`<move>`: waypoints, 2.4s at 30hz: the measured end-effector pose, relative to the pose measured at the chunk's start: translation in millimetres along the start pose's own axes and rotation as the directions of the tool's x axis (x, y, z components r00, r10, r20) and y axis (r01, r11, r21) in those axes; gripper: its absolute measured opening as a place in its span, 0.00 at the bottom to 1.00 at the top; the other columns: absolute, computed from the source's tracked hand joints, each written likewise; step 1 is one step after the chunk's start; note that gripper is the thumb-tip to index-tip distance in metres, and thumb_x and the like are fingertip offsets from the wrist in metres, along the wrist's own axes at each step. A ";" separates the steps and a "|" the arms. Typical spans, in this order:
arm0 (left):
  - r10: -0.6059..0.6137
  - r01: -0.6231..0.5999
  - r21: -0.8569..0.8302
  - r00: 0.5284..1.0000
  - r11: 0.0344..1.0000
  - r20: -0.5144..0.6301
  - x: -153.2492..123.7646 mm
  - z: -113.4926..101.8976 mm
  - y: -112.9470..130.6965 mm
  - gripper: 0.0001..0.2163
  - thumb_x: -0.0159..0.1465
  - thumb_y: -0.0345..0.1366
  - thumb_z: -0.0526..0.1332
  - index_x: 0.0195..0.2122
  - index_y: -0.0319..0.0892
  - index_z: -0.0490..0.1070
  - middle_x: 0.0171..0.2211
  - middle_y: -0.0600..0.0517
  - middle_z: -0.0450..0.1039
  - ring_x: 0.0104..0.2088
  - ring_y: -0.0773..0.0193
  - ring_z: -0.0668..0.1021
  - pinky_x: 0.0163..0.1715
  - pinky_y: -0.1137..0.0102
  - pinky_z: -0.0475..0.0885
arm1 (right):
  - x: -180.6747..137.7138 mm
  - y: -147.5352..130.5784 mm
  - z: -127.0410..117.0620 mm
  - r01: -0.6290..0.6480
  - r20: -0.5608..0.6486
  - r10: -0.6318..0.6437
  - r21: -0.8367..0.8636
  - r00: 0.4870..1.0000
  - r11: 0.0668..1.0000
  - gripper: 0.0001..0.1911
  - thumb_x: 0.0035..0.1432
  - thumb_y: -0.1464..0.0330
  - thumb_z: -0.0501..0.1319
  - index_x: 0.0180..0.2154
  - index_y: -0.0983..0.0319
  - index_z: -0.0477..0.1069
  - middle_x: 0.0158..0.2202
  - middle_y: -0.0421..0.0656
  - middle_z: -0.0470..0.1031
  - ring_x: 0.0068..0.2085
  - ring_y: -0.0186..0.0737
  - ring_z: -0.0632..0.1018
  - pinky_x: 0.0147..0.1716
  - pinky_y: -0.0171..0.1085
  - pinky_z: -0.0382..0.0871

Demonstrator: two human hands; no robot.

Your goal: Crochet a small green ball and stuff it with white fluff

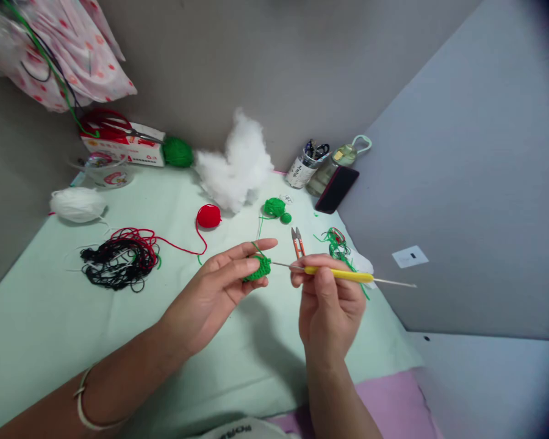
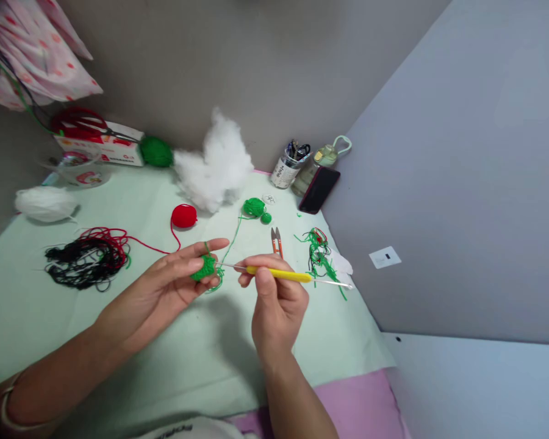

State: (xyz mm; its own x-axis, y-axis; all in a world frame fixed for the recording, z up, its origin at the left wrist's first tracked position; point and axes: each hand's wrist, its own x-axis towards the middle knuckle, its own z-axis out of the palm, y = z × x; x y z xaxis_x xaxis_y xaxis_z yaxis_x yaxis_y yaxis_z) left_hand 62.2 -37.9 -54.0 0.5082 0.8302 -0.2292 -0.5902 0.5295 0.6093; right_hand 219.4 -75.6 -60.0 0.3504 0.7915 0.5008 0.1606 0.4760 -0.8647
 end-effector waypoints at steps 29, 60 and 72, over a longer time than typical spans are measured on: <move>0.236 -0.169 0.393 0.963 0.904 -0.129 -6.6 2.9 -9.8 0.19 0.58 0.32 0.75 0.51 0.50 0.82 0.33 0.56 0.74 0.39 0.62 0.75 0.46 0.67 0.69 | -13.8 15.2 -4.0 0.573 0.366 -0.446 -0.424 0.817 0.701 0.19 0.67 0.75 0.62 0.55 0.54 0.77 0.46 0.48 0.84 0.43 0.44 0.84 0.38 0.41 0.80; 0.073 -0.084 0.228 0.996 0.970 0.053 -2.2 -2.2 -3.9 0.11 0.65 0.36 0.71 0.49 0.52 0.84 0.38 0.55 0.80 0.41 0.68 0.75 0.46 0.73 0.67 | 1.2 6.1 -1.7 -0.180 0.168 0.154 0.151 0.974 0.972 0.08 0.70 0.65 0.64 0.42 0.55 0.84 0.37 0.41 0.83 0.34 0.33 0.79 0.35 0.34 0.75; 0.182 -0.158 0.439 0.983 0.884 -0.011 -5.9 -7.5 -2.8 0.12 0.65 0.35 0.70 0.49 0.54 0.83 0.38 0.55 0.73 0.39 0.66 0.72 0.41 0.71 0.67 | 0.4 -3.9 -4.1 -0.040 0.153 0.033 0.040 0.988 0.998 0.12 0.74 0.69 0.57 0.43 0.58 0.81 0.39 0.41 0.84 0.34 0.33 0.82 0.35 0.35 0.79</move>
State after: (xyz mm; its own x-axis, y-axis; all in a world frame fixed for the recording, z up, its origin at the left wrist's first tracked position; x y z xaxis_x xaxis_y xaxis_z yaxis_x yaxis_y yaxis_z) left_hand 56.2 -42.9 -60.0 0.3853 0.9145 -0.1232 -0.3267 0.2600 0.9087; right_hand 222.6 -78.7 -56.6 0.2106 0.8562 0.4719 0.1098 0.4589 -0.8817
